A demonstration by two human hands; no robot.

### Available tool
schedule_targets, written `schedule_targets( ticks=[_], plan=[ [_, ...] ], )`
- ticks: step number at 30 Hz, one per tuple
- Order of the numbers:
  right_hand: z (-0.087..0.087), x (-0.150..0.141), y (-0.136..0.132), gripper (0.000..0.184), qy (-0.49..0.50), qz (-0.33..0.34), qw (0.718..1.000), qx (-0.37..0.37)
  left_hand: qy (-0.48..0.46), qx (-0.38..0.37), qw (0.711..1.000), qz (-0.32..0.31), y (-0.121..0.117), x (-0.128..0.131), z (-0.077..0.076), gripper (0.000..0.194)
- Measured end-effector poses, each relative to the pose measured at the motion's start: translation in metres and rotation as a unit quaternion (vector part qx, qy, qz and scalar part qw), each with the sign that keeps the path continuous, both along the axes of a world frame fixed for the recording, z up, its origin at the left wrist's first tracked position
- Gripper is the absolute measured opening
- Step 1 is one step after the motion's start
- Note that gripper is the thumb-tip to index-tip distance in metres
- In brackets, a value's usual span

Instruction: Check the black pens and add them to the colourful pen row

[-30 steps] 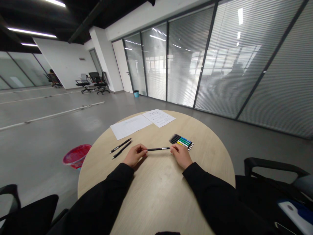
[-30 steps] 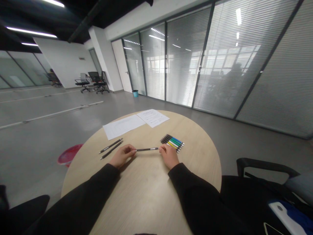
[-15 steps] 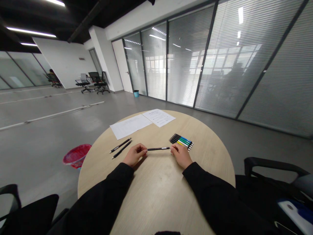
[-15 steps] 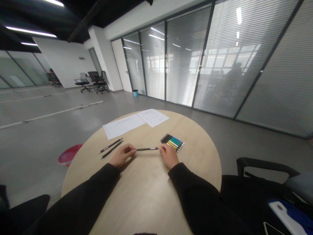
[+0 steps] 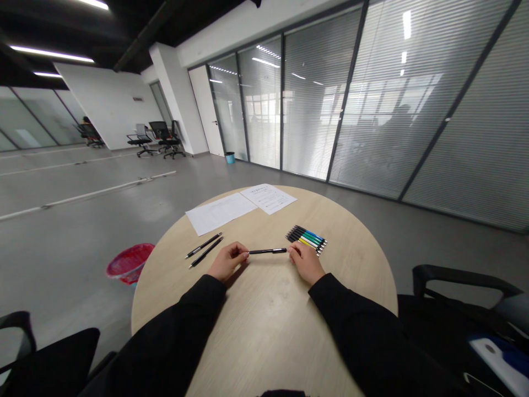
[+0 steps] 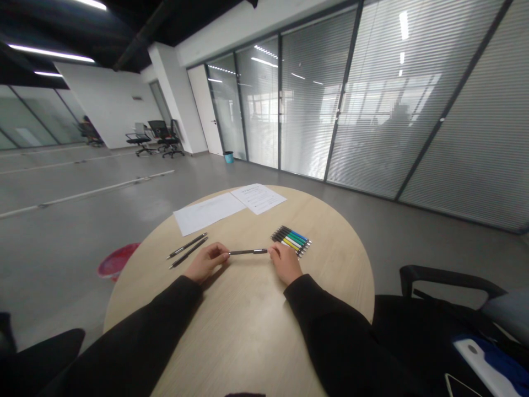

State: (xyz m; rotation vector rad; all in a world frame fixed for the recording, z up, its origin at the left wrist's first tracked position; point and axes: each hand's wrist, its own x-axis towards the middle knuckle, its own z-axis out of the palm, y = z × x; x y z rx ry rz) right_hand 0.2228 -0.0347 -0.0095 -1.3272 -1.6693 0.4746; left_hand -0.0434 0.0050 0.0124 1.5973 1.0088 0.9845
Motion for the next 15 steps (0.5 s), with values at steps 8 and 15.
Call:
schedule_targets(
  ticks=[8,15],
  plan=[
    [0.0002,-0.0009,-0.0002,0.027,-0.001,0.002,1.0,0.001,0.009,0.003,1.0,0.001,0.001,-0.0003,-0.0004,0.026],
    [-0.0016,-0.0002,0.0002,0.027,-0.003,0.003,1.0,0.003,0.009,0.005,1.0,0.005,0.0,-0.0001,-0.0002,0.026]
  ],
)
